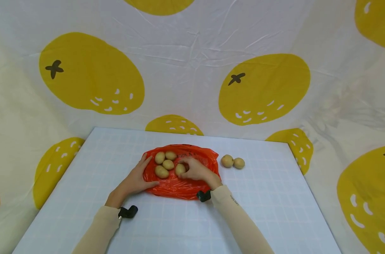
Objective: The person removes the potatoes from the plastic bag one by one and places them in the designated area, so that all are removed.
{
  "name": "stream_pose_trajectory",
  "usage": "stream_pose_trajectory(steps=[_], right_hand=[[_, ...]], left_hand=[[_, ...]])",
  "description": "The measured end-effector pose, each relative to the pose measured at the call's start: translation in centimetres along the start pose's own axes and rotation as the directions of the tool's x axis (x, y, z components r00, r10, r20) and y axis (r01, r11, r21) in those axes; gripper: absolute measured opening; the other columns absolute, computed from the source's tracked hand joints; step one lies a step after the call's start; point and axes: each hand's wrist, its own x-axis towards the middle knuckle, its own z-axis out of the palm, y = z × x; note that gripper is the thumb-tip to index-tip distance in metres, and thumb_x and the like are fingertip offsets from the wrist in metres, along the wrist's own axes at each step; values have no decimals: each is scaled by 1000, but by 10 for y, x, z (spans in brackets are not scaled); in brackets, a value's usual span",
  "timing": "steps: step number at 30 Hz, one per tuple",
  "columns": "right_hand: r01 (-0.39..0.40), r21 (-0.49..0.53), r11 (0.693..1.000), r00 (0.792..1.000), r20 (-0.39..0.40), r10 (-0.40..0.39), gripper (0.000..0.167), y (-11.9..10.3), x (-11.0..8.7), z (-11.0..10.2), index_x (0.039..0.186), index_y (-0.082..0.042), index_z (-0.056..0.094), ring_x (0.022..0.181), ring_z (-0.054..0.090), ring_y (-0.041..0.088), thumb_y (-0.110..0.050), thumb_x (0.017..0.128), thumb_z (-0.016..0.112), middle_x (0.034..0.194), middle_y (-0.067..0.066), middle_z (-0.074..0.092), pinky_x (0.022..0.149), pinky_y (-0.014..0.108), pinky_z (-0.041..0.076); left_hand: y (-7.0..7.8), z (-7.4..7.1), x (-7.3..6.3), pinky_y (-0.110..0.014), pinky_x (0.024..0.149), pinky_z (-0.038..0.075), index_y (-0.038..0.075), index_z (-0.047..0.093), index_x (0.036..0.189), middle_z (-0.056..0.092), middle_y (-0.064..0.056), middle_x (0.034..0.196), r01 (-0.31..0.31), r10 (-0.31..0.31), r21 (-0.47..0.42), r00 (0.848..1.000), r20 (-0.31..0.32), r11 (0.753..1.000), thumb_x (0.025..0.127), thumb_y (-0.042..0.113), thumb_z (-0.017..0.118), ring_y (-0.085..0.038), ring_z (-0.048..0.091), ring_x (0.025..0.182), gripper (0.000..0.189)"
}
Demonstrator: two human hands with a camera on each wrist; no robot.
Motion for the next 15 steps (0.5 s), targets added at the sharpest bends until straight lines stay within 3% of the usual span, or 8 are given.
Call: stream_pose_trajectory(steps=[15], right_hand=[[2,22,1000,1000,-12,-1,48,-1,0,5,131,-5,64,116,58,21,-14,87,82,127,6,66,107,41,51]], left_hand=[[-2,0,1,-71,118,28,7,20,164,2,-19,173,1,-1,5,1000,4,1000,81,53,83,-49,14,156,114]])
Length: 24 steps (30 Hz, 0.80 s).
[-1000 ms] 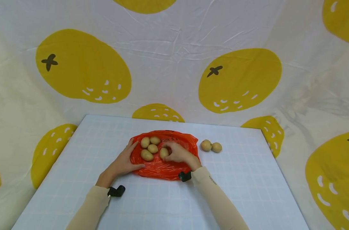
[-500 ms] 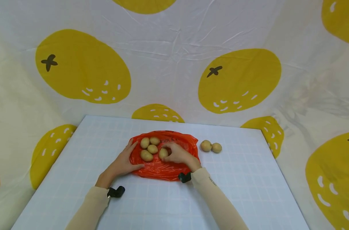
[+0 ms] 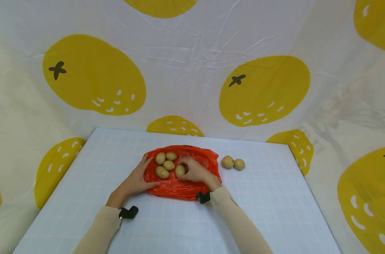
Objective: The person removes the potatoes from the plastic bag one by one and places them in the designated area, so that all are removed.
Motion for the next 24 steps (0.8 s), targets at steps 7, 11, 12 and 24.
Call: stream_pose_trajectory(steps=[7,11,12,24], right_hand=[[12,7,1000,1000,-14,-12,50,-1,-2,1,132,-5,63,117,57,22,-14,86,82,128,6,65,108,41,50],[7,8,1000,1000,-20,-7,52,-3,-3,-1,133,-4,62,117,57,22,-14,86,82,129,6,65,107,41,51],[5,12,1000,1000,-23,-5,52,-3,-3,-1,133,-5,62,117,57,22,-14,86,82,130,6,65,106,41,51],[-21,42,999,998,-56,24,53,-7,-13,-3,137,-10,60,121,59,24,-20,89,80,134,2,62,99,37,55]], left_hand=[[0,1,0,-72,117,28,7,21,164,3,-20,173,-2,2,5,1000,-6,1000,81,51,84,-50,15,156,114],[1,1,-1,-72,118,27,8,20,165,2,-19,173,4,-4,-4,1000,-1,1000,81,51,84,-50,13,156,114],[1,1,-1,-72,118,26,7,20,165,2,-19,173,5,-5,-3,1000,1,1000,81,51,84,-50,13,156,114],[-1,2,-1,-72,117,27,7,20,165,2,-19,173,-3,3,-1,1000,-7,1000,81,51,84,-50,13,156,114]])
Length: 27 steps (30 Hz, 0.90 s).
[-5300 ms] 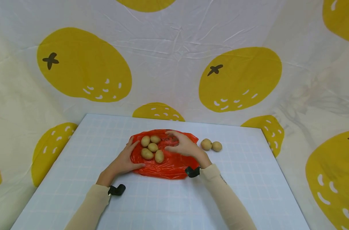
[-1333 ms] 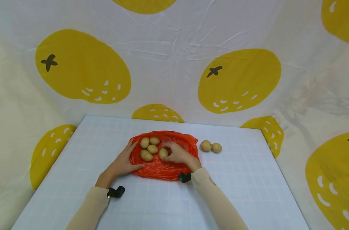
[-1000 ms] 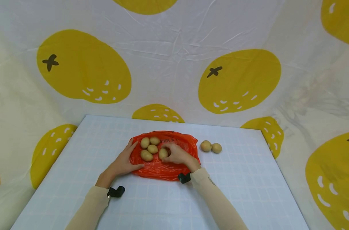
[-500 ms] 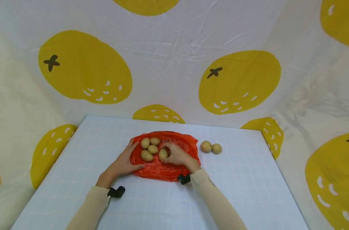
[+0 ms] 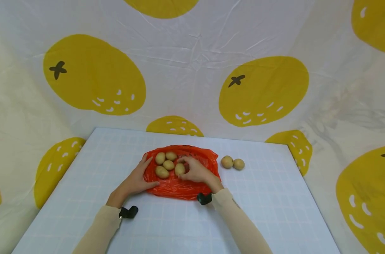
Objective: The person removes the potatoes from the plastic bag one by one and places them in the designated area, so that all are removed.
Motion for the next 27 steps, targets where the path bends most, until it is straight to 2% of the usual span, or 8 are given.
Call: stream_pose_trajectory(steps=[7,13,20,27], right_hand=[[-19,43,999,999,-25,21,57,-5,-10,-3,140,-13,58,119,59,22,-23,89,79,137,1,60,91,32,57],[-25,82,996,998,-59,30,59,-13,-14,-11,140,-13,59,110,61,23,-24,87,80,126,2,62,81,30,58],[-3,110,994,996,-93,13,56,-19,-18,-19,138,-16,61,107,63,20,-23,86,82,124,1,64,86,31,58],[12,105,994,992,-126,2,56,-26,-22,-29,138,-18,61,108,63,18,-26,87,82,125,0,65,84,29,59]], left_hand=[[-1,2,1,-72,117,29,9,22,165,2,-18,174,6,-6,4,1000,0,1000,79,52,84,-49,14,156,114],[-2,2,1,-73,115,29,7,22,164,3,-20,173,-16,16,12,1000,-11,1000,80,52,84,-52,14,155,114],[-1,3,1,-73,116,29,8,21,164,2,-19,173,-12,12,1,1000,-4,1000,80,52,84,-51,15,155,114],[3,2,0,-73,115,30,10,20,165,2,-16,174,18,-18,-4,1000,0,1000,81,51,84,-51,16,155,113]])
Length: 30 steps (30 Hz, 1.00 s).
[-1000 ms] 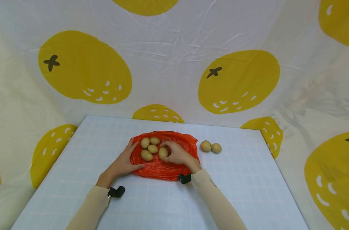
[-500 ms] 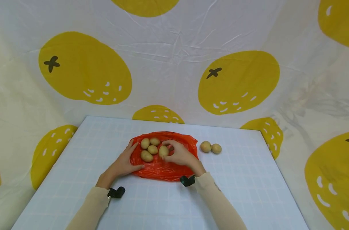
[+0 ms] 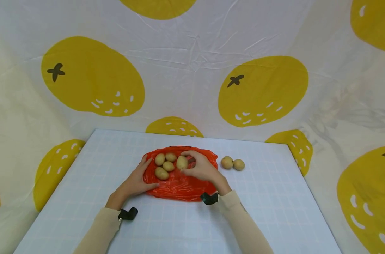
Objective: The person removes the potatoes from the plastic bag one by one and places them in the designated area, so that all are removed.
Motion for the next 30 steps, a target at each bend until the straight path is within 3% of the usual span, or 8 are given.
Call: stream_pose_trajectory(steps=[7,17,30], right_hand=[[20,14,1000,999,-34,-20,56,-5,-4,-7,139,-19,60,108,64,19,-23,87,81,128,-1,65,84,30,59],[15,55,998,998,-61,-12,53,-10,-9,-19,137,-23,61,111,65,22,-21,88,79,132,-3,64,83,34,60],[24,29,999,997,-80,-22,56,-13,-13,-30,140,-19,60,109,67,22,-14,88,77,132,5,65,84,32,60]], left_hand=[[-2,0,0,-73,115,29,5,21,164,3,-21,173,-59,60,6,998,-22,998,81,49,84,-53,17,154,113],[-1,0,0,-74,114,31,8,22,164,3,-20,173,-31,31,6,999,-15,1000,80,50,84,-52,17,154,113],[-2,0,0,-72,116,30,8,21,164,2,-19,173,-17,17,5,1000,-3,1000,81,51,83,-50,16,155,112]])
